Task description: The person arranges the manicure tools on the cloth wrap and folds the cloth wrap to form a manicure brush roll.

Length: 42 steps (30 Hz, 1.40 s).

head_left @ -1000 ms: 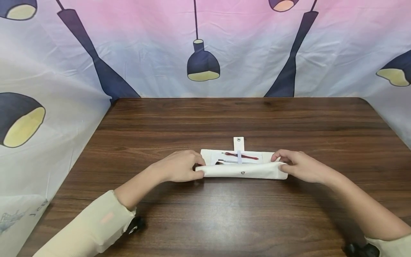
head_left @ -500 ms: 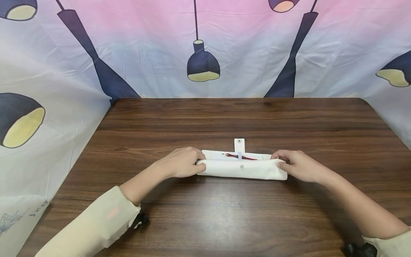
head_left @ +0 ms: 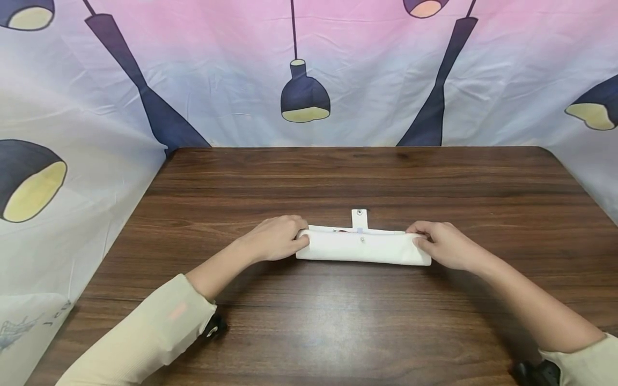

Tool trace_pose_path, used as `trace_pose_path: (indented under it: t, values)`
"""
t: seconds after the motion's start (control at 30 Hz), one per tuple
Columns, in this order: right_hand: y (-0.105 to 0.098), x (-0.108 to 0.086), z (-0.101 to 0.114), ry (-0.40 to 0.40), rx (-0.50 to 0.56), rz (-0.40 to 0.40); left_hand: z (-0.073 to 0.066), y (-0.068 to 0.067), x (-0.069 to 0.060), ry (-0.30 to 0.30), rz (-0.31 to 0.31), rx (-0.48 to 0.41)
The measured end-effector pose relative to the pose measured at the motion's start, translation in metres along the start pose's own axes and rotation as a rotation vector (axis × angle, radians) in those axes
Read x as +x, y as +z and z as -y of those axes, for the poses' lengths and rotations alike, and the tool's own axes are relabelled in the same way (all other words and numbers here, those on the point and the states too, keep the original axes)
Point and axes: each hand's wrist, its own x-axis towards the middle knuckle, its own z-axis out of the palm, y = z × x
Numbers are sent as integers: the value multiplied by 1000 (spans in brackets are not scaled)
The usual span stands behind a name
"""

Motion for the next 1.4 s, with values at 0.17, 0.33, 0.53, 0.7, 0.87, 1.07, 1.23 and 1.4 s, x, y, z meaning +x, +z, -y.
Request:
trace_pose_path:
  t: [0.17, 0.33, 0.53, 0.7, 0.87, 1.07, 1.23, 1.4]
  values:
    - [1, 3, 2, 52, 4, 12, 1, 2, 2, -10, -18, 10]
    - [1, 5, 2, 89, 15, 27, 0, 6, 5, -35, -37, 28]
    - [2, 8, 0, 101, 32, 26, -1, 10, 8, -49, -65, 52]
    - [2, 11, -2, 74, 7, -12, -3, 12, 10, -52, -70, 75]
    - [3, 14, -3, 71, 23, -25, -4, 13, 10, -73, -82, 80]
    - [3, 16, -3, 114, 66, -15, -3, 15, 12, -92, -101, 85]
    - [4, 18, -2, 124, 62, -17, -3, 15, 12, -96, -107, 93]
    - [6, 18, -1, 130, 57, -16, -4, 15, 13, -96, -95, 111]
